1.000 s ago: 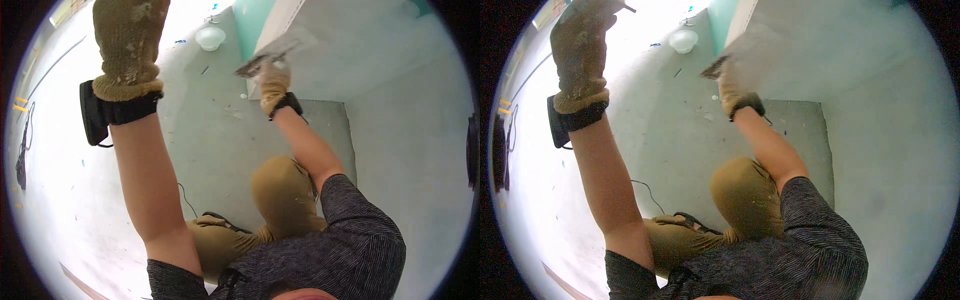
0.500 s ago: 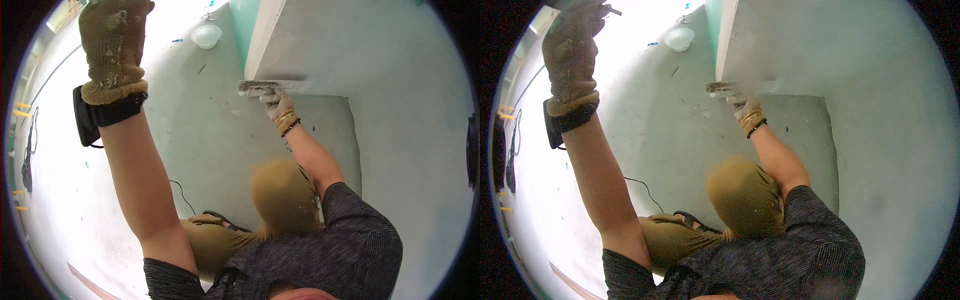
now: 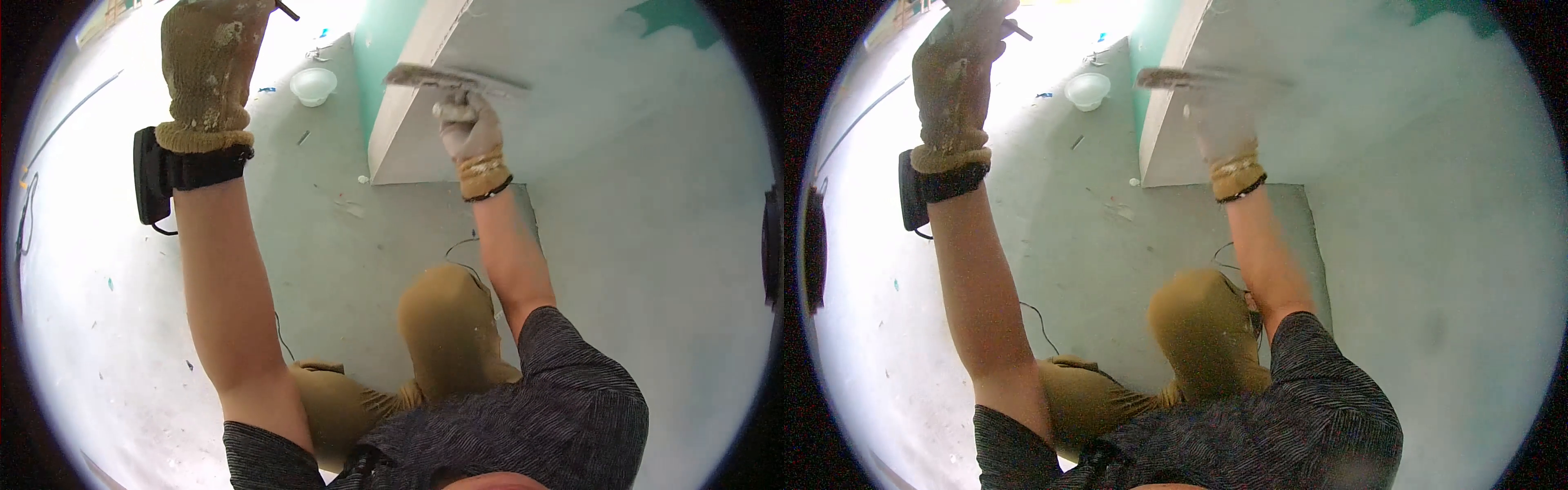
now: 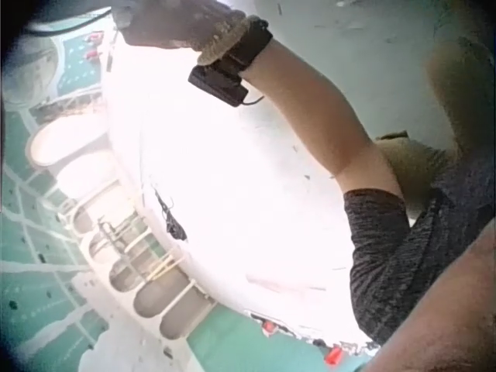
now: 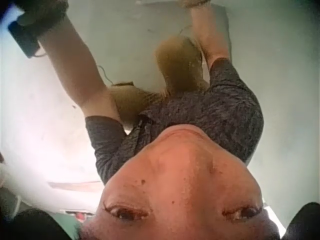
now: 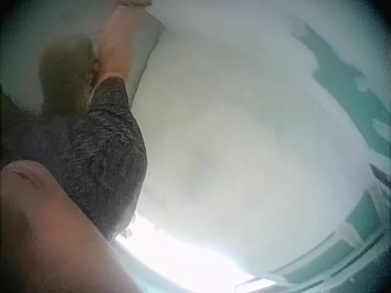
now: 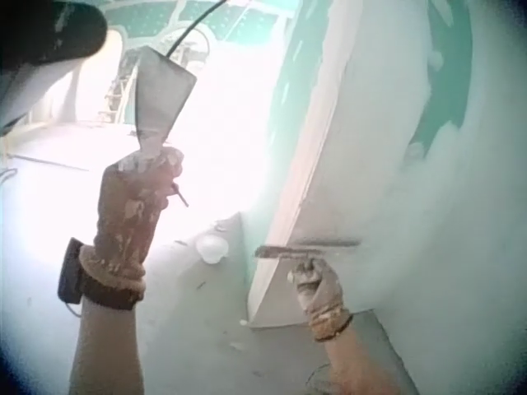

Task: Applying and smoothing plaster or joint compound onto a drywall surface in a renovation site.

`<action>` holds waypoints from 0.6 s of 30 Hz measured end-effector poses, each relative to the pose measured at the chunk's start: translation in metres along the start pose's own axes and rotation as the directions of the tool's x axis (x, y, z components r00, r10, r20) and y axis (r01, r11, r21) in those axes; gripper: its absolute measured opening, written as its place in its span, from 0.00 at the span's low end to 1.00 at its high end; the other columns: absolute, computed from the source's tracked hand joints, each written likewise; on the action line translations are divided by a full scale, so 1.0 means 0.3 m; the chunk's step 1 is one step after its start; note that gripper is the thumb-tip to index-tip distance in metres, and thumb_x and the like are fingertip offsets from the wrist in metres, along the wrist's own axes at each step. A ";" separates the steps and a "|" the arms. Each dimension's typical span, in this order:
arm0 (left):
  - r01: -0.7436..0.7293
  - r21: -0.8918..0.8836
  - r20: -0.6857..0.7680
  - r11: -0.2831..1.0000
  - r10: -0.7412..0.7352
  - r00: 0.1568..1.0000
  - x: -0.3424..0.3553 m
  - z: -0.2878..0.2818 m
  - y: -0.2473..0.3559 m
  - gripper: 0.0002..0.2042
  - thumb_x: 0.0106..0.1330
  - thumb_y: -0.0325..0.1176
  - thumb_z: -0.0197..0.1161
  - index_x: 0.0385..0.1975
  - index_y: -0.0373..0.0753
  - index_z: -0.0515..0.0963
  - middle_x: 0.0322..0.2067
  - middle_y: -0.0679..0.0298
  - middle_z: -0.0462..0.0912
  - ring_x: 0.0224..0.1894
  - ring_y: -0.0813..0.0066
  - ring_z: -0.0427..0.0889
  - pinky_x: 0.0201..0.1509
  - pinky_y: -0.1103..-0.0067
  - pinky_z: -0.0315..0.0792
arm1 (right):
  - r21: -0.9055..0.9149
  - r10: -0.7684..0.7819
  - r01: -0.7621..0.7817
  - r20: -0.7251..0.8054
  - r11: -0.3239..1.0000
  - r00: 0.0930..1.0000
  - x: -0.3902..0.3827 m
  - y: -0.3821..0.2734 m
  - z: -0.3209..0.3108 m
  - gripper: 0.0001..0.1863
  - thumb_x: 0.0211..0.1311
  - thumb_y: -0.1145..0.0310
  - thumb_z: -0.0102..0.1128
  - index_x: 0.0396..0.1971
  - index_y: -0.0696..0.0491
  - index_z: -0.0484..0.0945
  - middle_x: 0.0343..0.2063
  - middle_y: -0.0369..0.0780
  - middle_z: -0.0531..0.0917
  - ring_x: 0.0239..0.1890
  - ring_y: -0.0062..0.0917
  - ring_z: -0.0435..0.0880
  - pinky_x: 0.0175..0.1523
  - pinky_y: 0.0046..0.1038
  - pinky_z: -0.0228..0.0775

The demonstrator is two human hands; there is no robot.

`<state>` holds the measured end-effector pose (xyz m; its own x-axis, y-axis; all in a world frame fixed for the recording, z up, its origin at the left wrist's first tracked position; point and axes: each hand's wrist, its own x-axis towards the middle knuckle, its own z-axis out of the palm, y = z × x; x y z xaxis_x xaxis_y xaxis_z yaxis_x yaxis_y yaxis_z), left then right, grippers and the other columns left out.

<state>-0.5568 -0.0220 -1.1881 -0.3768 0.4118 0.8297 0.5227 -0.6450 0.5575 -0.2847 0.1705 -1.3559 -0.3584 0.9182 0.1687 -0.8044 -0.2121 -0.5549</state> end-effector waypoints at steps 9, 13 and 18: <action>0.205 -0.147 -0.155 0.968 -0.227 0.962 0.061 -0.006 0.081 0.14 0.68 0.39 0.68 0.42 0.33 0.83 0.30 0.67 0.83 0.30 0.82 0.79 0.35 0.85 0.75 | -0.312 -0.230 0.235 0.052 0.920 0.972 0.174 -0.334 0.287 0.04 0.62 0.78 0.52 0.33 0.59 0.77 0.28 0.40 0.81 0.26 0.30 0.79 0.35 0.34 0.79; 0.345 0.072 -0.201 0.936 -0.325 0.924 0.064 0.036 0.154 0.11 0.69 0.38 0.66 0.38 0.35 0.84 0.26 0.69 0.82 0.29 0.82 0.79 0.33 0.83 0.74 | -0.484 -0.363 0.417 0.207 0.769 0.909 0.172 -0.434 0.395 0.06 0.64 0.72 0.55 0.37 0.58 0.78 0.31 0.38 0.83 0.32 0.28 0.82 0.41 0.31 0.80; 0.368 0.095 -0.185 0.925 -0.347 0.920 0.055 0.031 0.157 0.11 0.70 0.38 0.64 0.36 0.36 0.84 0.25 0.71 0.80 0.28 0.82 0.78 0.32 0.82 0.73 | -0.281 -0.235 0.218 -0.030 0.935 0.971 0.189 -0.512 0.639 0.07 0.65 0.76 0.49 0.35 0.58 0.77 0.29 0.39 0.82 0.30 0.30 0.83 0.39 0.32 0.81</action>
<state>-0.5313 -0.0395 -1.1478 -0.6689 0.4834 0.5647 0.4176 -0.3841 0.8235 -0.2724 0.1910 -1.1048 -0.1448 0.9519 0.2700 -0.6971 0.0955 -0.7105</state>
